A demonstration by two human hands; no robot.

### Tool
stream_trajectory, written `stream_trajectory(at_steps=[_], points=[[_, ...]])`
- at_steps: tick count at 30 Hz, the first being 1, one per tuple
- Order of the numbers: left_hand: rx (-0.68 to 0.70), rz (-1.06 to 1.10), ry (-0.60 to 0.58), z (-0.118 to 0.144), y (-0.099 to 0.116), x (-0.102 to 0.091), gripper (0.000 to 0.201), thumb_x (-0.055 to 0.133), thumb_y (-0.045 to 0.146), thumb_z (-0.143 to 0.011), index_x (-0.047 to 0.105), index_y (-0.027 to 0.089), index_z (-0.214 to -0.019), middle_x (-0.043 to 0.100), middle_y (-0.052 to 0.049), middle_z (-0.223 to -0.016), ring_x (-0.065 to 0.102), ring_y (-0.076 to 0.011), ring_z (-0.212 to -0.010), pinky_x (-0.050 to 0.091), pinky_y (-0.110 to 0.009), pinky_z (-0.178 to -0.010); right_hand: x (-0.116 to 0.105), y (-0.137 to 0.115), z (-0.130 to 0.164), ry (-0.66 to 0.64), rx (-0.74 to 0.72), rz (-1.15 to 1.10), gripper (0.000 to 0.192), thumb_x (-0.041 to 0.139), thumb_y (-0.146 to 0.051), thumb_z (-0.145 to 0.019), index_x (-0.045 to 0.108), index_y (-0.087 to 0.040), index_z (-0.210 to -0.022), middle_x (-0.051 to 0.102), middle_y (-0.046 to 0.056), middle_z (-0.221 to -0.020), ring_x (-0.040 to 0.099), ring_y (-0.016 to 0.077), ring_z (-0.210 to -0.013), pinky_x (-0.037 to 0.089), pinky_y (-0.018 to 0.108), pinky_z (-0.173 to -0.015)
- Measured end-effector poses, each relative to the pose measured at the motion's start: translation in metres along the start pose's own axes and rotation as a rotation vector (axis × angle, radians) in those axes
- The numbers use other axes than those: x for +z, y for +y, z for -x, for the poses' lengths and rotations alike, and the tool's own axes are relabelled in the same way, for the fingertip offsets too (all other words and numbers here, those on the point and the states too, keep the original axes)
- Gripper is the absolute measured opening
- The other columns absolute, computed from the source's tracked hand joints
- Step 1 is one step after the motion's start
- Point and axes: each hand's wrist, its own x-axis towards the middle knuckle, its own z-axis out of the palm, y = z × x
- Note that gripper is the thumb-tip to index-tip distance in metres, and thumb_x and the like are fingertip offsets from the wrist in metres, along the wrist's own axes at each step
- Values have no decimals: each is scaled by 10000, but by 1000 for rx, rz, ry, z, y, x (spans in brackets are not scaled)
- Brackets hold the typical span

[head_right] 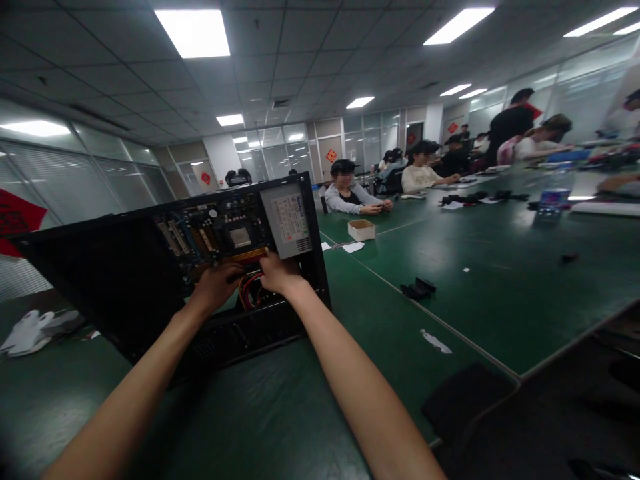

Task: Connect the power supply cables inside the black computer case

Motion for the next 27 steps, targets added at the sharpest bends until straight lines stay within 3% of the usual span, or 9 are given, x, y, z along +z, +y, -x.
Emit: stream_trajectory(at_steps=[4, 14, 27], points=[[-22, -50, -15, 5, 1, 4, 219, 560, 201, -868, 733, 167, -998, 731, -95, -1087, 678, -235, -1023, 517, -346, -930, -2, -4, 2, -51, -4, 16, 265, 574, -233, -836, 697, -157, -1058, 669, 121, -1196, 632, 248, -1063, 499, 310, -841], [-150, -166, -204, 2, 11, -1, 282, 553, 228, -876, 742, 205, -1084, 738, -89, -1114, 676, -261, -1043, 501, -334, -920, 2, -6, 4, -94, -7, 62, 241, 605, -284, -845, 707, -166, -1029, 685, 121, -1164, 663, 258, -1019, 512, 307, -799], [-197, -267, -231, 1, 24, -6, 291, 519, 243, -890, 736, 189, -1077, 728, -122, -1072, 682, -280, -987, 516, -338, -819, 5, -5, 3, -125, -30, 76, 243, 612, -280, -838, 709, -162, -1026, 692, 124, -1136, 668, 249, -976, 491, 291, -752]])
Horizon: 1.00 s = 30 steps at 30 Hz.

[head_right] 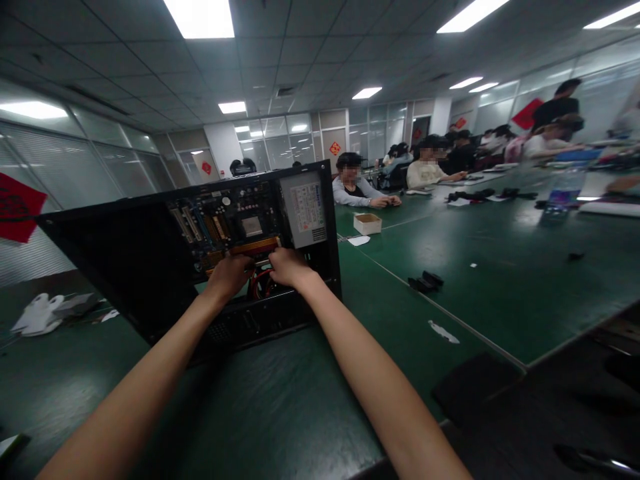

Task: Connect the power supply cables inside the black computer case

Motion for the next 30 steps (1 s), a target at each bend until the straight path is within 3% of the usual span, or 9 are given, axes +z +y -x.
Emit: stream_trajectory(at_steps=[7, 14, 17, 20, 23, 25, 30], points=[[-15, 2, -37, -5, 1, 1, 295, 502, 244, -886, 754, 214, -1036, 747, -123, -1015, 698, -286, -957, 517, -335, -797, 3, 2, -3, -45, -61, -44, 245, 599, -299, -884, 698, -166, -1063, 668, 120, -1152, 638, 245, -1050, 475, 285, -817], [-31, 27, -40, -4, 0, 3, 294, 479, 231, -886, 754, 192, -985, 746, -150, -975, 702, -307, -915, 509, -360, -772, 5, 5, -1, 6, -128, -156, 266, 551, -240, -930, 687, -166, -1147, 630, 101, -1194, 588, 196, -1129, 428, 264, -925], [-60, 160, 38, 3, -4, 2, 287, 488, 239, -888, 741, 203, -1019, 749, -125, -995, 694, -284, -943, 499, -341, -790, 1, 4, 1, 83, -122, -207, 262, 539, -215, -939, 693, -166, -1146, 639, 91, -1191, 579, 184, -1133, 417, 267, -946], [-164, 348, 105, 13, -6, 0, 314, 512, 381, -905, 747, 194, -999, 758, -96, -975, 687, -260, -932, 485, -311, -786, -3, 3, 2, 183, -123, -260, 250, 528, -183, -943, 697, -157, -1126, 658, 86, -1177, 574, 176, -1128, 412, 275, -966], [-77, 517, -105, 22, -4, -2, 521, 419, 569, -920, 766, 185, -865, 758, -73, -850, 677, -242, -818, 466, -299, -718, -4, 3, 1, 275, -134, -283, 257, 534, -194, -949, 685, -152, -1154, 656, 84, -1185, 559, 169, -1141, 402, 276, -988], [29, 608, -263, 25, -2, -3, 551, 393, 594, -915, 764, 195, -827, 748, -45, -788, 655, -219, -753, 443, -281, -669, -3, 4, 0, 292, -121, -273, 257, 555, -203, -942, 692, -152, -1153, 651, 89, -1194, 560, 168, -1137, 407, 270, -977], [23, 527, -311, 24, 3, -4, 497, 453, 577, -863, 719, 183, -722, 654, -11, -625, 564, -181, -626, 337, -267, -561, -1, 5, -3, 45, -41, -272, 274, 577, -153, -907, 722, -152, -1139, 719, 87, -1147, 627, 184, -1101, 435, 251, -947]])
